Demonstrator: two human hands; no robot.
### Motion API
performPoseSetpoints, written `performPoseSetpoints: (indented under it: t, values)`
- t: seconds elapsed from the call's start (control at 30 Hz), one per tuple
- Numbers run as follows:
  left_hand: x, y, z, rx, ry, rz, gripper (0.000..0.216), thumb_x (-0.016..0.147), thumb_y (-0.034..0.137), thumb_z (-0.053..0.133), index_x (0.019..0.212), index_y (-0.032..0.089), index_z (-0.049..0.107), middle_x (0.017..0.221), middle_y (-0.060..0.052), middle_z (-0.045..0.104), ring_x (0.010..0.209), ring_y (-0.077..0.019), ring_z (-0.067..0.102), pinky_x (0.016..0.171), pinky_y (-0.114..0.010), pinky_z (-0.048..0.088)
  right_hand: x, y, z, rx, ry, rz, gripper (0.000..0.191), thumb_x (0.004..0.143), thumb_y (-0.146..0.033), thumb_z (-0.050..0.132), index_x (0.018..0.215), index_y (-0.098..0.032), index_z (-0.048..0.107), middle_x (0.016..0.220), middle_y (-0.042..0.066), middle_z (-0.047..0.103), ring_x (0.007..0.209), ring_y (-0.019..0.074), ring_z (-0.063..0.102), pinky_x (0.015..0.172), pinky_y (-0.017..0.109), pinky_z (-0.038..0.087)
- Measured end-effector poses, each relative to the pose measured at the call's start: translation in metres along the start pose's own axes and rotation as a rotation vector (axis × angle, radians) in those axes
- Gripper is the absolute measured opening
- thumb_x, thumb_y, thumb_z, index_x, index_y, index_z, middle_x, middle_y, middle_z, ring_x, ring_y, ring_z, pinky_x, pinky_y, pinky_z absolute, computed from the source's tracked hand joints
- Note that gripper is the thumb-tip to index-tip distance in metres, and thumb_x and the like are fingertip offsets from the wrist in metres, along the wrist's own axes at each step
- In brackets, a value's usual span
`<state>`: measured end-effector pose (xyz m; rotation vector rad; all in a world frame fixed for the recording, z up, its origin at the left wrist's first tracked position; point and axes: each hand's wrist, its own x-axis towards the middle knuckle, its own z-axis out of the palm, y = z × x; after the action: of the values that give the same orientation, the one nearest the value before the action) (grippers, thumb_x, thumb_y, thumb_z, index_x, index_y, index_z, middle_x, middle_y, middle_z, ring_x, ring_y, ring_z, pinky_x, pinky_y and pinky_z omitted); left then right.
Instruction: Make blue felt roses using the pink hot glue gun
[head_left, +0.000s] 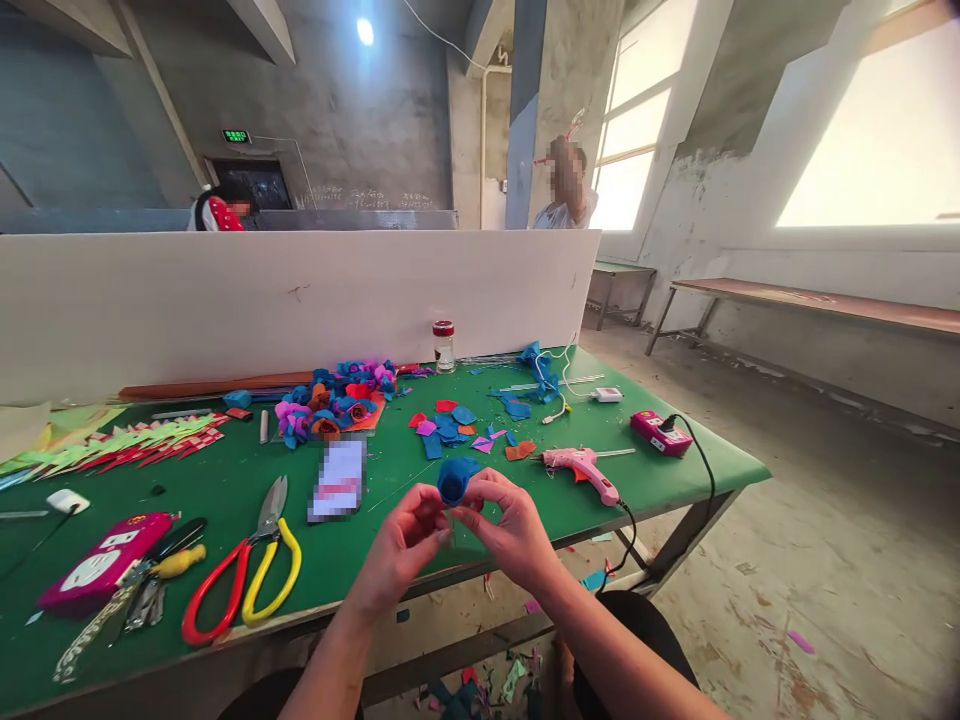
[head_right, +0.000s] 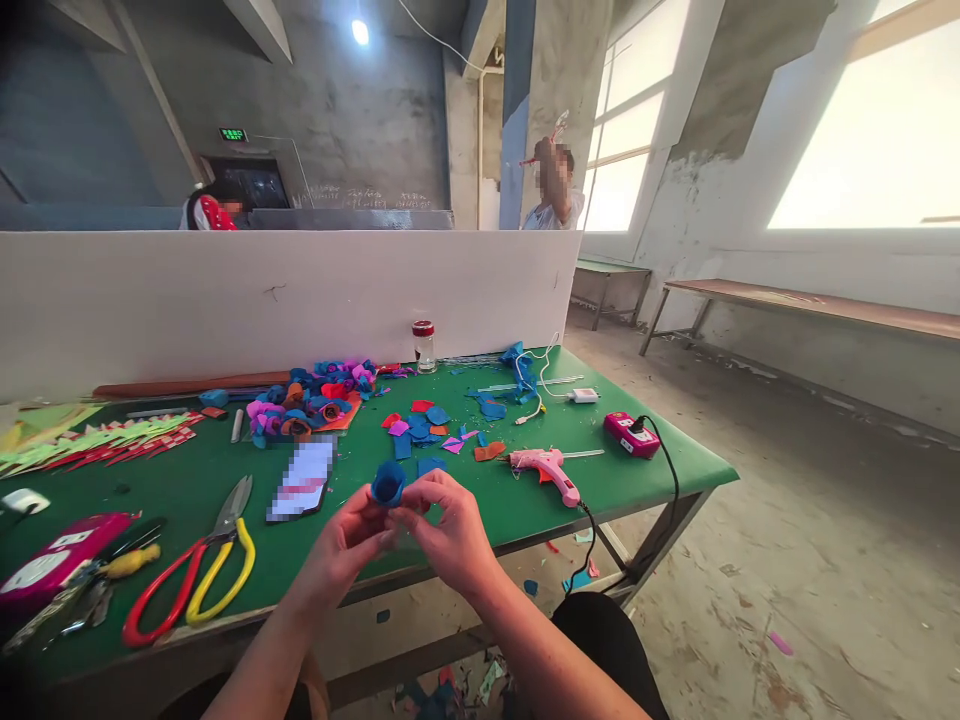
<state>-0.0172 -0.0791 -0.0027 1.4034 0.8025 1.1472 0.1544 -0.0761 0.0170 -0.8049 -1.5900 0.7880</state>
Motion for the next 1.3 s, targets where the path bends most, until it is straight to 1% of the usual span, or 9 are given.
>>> performPoseSetpoints:
  t: [0.1, 0.27, 0.37, 0.4, 0.47, 0.6, 0.8, 1.07, 1.3]
  values:
    - [-0.004, -0.001, 0.012, -0.011, 0.027, 0.010, 0.025, 0.077, 0.031, 0.071, 0.095, 0.017, 0.061, 0.078, -0.003, 0.064, 0.068, -0.0138, 0.056, 0.063, -0.025, 0.045, -0.004, -0.002, 0.000, -0.007, -0.010, 0.000, 0.003, 0.080, -0.021, 0.068, 0.077, -0.020, 0.067, 0.076, -0.001, 0.055, 0.071, 0.0134, 0.051, 0.067, 0.025, 0.042]
    - [-0.008, 0.002, 0.016, 0.039, 0.072, 0.041, 0.019, 0.080, 0.035, 0.068, 0.080, 0.017, 0.061, 0.061, 0.001, 0.061, 0.054, -0.0122, 0.055, 0.054, -0.023, 0.044, -0.008, -0.007, -0.003, 0.014, -0.043, 0.028, 0.009, 0.079, -0.022, 0.069, 0.070, -0.020, 0.067, 0.071, -0.001, 0.055, 0.070, 0.0137, 0.051, 0.066, 0.025, 0.041]
    - [-0.007, 0.001, 0.018, 0.025, 0.079, 0.056, 0.022, 0.081, 0.037, 0.067, 0.075, 0.016, 0.062, 0.057, 0.001, 0.061, 0.048, -0.0116, 0.055, 0.050, -0.023, 0.044, -0.009, -0.009, -0.004, 0.026, -0.043, 0.052, 0.004, 0.079, -0.024, 0.069, 0.079, -0.021, 0.069, 0.072, -0.001, 0.055, 0.070, 0.0139, 0.051, 0.067, 0.026, 0.042]
    - [-0.007, 0.000, 0.019, 0.027, 0.083, 0.057, 0.022, 0.081, 0.037, 0.066, 0.075, 0.016, 0.062, 0.055, 0.001, 0.061, 0.047, -0.0115, 0.055, 0.049, -0.023, 0.044, -0.009, -0.009, -0.005, 0.022, -0.036, 0.058, 0.006, 0.078, -0.025, 0.071, 0.082, -0.021, 0.069, 0.073, -0.001, 0.055, 0.070, 0.0140, 0.052, 0.067, 0.026, 0.041]
    - [-0.006, -0.003, 0.020, 0.026, 0.078, 0.054, 0.023, 0.081, 0.038, 0.067, 0.073, 0.016, 0.063, 0.052, 0.001, 0.060, 0.045, -0.0113, 0.055, 0.047, -0.023, 0.043, -0.009, -0.010, -0.005, -0.002, -0.027, 0.065, 0.010, 0.076, -0.024, 0.072, 0.084, -0.020, 0.068, 0.072, -0.002, 0.054, 0.070, 0.0139, 0.051, 0.068, 0.026, 0.041]
    - [-0.007, -0.007, 0.022, -0.003, 0.060, 0.033, 0.025, 0.079, 0.039, 0.069, 0.073, 0.016, 0.063, 0.050, 0.001, 0.060, 0.044, -0.0115, 0.055, 0.044, -0.022, 0.042, -0.011, -0.011, -0.006, -0.035, -0.031, 0.068, 0.009, 0.076, -0.025, 0.072, 0.075, -0.019, 0.065, 0.069, -0.002, 0.053, 0.069, 0.0136, 0.050, 0.067, 0.025, 0.039]
    - [-0.008, -0.007, 0.026, -0.035, 0.082, 0.002, 0.029, 0.075, 0.044, 0.071, 0.077, 0.015, 0.066, 0.046, 0.002, 0.057, 0.040, -0.0106, 0.051, 0.041, -0.021, 0.039, -0.016, -0.011, -0.008, -0.005, -0.073, 0.081, 0.018, 0.075, -0.034, 0.074, 0.081, -0.020, 0.064, 0.075, -0.001, 0.057, 0.070, 0.0139, 0.050, 0.067, 0.026, 0.042]
    - [-0.009, -0.008, 0.027, -0.023, 0.074, -0.038, 0.029, 0.070, 0.045, 0.074, 0.071, 0.017, 0.067, 0.047, 0.000, 0.057, 0.042, -0.0129, 0.053, 0.043, -0.024, 0.042, -0.023, -0.014, -0.014, -0.018, -0.106, 0.024, 0.014, 0.079, -0.033, 0.069, 0.081, -0.021, 0.064, 0.076, -0.001, 0.058, 0.069, 0.0138, 0.052, 0.070, 0.027, 0.043]
    - [-0.011, -0.006, 0.030, -0.017, 0.044, -0.039, 0.028, 0.073, 0.045, 0.072, 0.073, 0.017, 0.068, 0.045, 0.000, 0.058, 0.040, -0.0115, 0.052, 0.042, -0.023, 0.041, -0.026, -0.013, -0.016, 0.059, -0.124, 0.071, 0.016, 0.079, -0.035, 0.069, 0.078, -0.020, 0.064, 0.077, -0.001, 0.056, 0.069, 0.0135, 0.051, 0.070, 0.028, 0.043]
